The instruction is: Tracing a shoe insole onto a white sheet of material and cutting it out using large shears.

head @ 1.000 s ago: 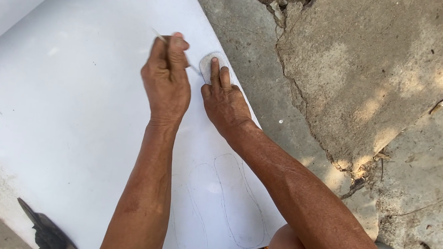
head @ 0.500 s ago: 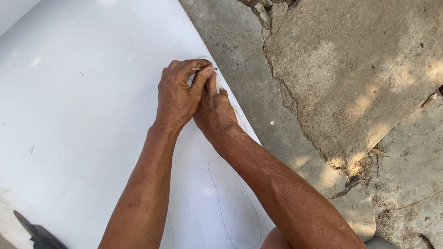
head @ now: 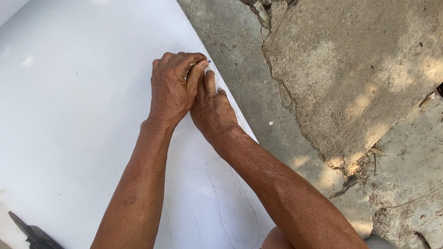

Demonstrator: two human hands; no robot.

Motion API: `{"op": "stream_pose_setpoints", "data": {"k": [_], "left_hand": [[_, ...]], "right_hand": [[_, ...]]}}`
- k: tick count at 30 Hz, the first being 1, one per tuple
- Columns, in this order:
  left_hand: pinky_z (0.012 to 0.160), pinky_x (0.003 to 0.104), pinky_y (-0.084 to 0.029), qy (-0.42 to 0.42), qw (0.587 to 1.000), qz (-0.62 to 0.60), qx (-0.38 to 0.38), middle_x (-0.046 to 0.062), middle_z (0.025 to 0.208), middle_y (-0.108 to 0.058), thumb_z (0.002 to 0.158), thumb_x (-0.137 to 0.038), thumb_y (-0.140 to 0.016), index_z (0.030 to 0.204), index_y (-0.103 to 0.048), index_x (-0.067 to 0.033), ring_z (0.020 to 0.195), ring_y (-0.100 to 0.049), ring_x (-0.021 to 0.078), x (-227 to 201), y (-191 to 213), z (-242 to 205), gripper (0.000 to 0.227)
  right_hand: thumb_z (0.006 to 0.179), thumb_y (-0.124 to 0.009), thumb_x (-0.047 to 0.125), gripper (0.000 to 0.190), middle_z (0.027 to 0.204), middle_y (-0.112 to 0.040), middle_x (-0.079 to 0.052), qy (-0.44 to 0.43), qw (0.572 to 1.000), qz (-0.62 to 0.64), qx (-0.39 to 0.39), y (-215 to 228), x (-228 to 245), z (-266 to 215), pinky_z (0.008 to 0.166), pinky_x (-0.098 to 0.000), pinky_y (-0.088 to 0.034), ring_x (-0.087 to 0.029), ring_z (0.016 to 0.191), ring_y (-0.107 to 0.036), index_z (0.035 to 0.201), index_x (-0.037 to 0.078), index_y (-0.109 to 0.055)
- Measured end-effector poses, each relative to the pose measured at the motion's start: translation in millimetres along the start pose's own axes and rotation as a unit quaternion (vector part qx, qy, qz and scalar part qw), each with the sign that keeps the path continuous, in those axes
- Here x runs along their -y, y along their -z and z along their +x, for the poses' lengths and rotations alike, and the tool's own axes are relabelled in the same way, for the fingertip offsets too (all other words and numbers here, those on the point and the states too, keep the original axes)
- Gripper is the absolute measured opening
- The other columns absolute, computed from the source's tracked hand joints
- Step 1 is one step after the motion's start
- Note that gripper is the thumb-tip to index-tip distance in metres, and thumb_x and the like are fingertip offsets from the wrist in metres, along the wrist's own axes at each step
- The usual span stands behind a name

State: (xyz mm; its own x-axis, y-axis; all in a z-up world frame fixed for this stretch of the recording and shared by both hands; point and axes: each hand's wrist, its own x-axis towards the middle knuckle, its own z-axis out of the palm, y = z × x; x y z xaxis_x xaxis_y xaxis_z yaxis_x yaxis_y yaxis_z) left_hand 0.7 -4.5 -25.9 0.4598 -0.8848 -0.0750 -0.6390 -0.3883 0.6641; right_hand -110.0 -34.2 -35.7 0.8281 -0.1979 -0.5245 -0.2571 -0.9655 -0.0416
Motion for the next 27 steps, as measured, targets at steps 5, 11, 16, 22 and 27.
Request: {"op": "stream_pose_setpoints", "data": {"k": [5,11,16,22,27], "left_hand": [[0.094,0.042,-0.045,-0.013,1.000,-0.007,0.007,-0.006,0.094,-0.073,0.109,-0.036,-0.062,0.107,-0.070,-0.0233,0.096,-0.068,0.0216,0.9,-0.1,0.3,0.015],[0.094,0.041,-0.044,-0.022,1.000,0.006,-0.011,-0.005,0.095,-0.072,0.111,-0.034,-0.060,0.107,-0.069,-0.0223,0.096,-0.069,0.0205,6.2,3.0,3.9,0.016],[0.095,0.040,-0.044,-0.024,1.000,-0.002,0.005,-0.007,0.094,-0.073,0.110,-0.036,-0.061,0.106,-0.070,-0.0230,0.096,-0.069,0.0192,6.3,3.8,1.8,0.016],[0.096,0.038,-0.043,-0.028,0.999,0.014,-0.015,-0.007,0.095,-0.073,0.110,-0.034,-0.061,0.108,-0.070,-0.0227,0.095,-0.068,0.0165,14.0,2.8,1.9,0.015],[0.095,0.038,-0.042,-0.045,0.998,0.029,-0.014,-0.005,0.095,-0.074,0.109,-0.034,-0.063,0.109,-0.072,-0.0220,0.095,-0.068,0.0175,17.2,2.1,1.3,0.015]], "right_hand": [[0.086,-0.077,0.011,0.045,0.147,-0.047,-0.029,0.000,1.000,-0.007,-0.004,8.3,-3.9,-1.4,0.093,-0.0375,-0.059,-0.050,0.145,-0.035,0.129,0.001,-0.067],[0.086,-0.076,0.009,0.044,0.148,-0.045,-0.030,-0.014,1.000,0.010,-0.009,19.2,-7.5,-4.2,0.089,-0.0335,-0.060,-0.047,0.142,-0.037,0.128,0.004,-0.067],[0.085,-0.077,0.009,0.040,0.143,-0.050,-0.028,-0.007,1.000,-0.004,0.001,22.0,-7.0,-4.2,0.083,-0.0300,-0.060,-0.047,0.141,-0.038,0.124,0.003,-0.069],[0.085,-0.078,0.007,0.045,0.149,-0.043,-0.031,-0.009,1.000,0.007,0.002,22.2,-7.9,-3.1,0.076,-0.0267,-0.061,-0.046,0.140,-0.039,0.128,0.006,-0.066],[0.085,-0.079,0.009,0.044,0.150,-0.043,-0.029,-0.016,1.000,0.000,0.002,21.3,-7.1,-2.6,0.074,-0.0256,-0.061,-0.045,0.140,-0.039,0.127,0.008,-0.066]]}}
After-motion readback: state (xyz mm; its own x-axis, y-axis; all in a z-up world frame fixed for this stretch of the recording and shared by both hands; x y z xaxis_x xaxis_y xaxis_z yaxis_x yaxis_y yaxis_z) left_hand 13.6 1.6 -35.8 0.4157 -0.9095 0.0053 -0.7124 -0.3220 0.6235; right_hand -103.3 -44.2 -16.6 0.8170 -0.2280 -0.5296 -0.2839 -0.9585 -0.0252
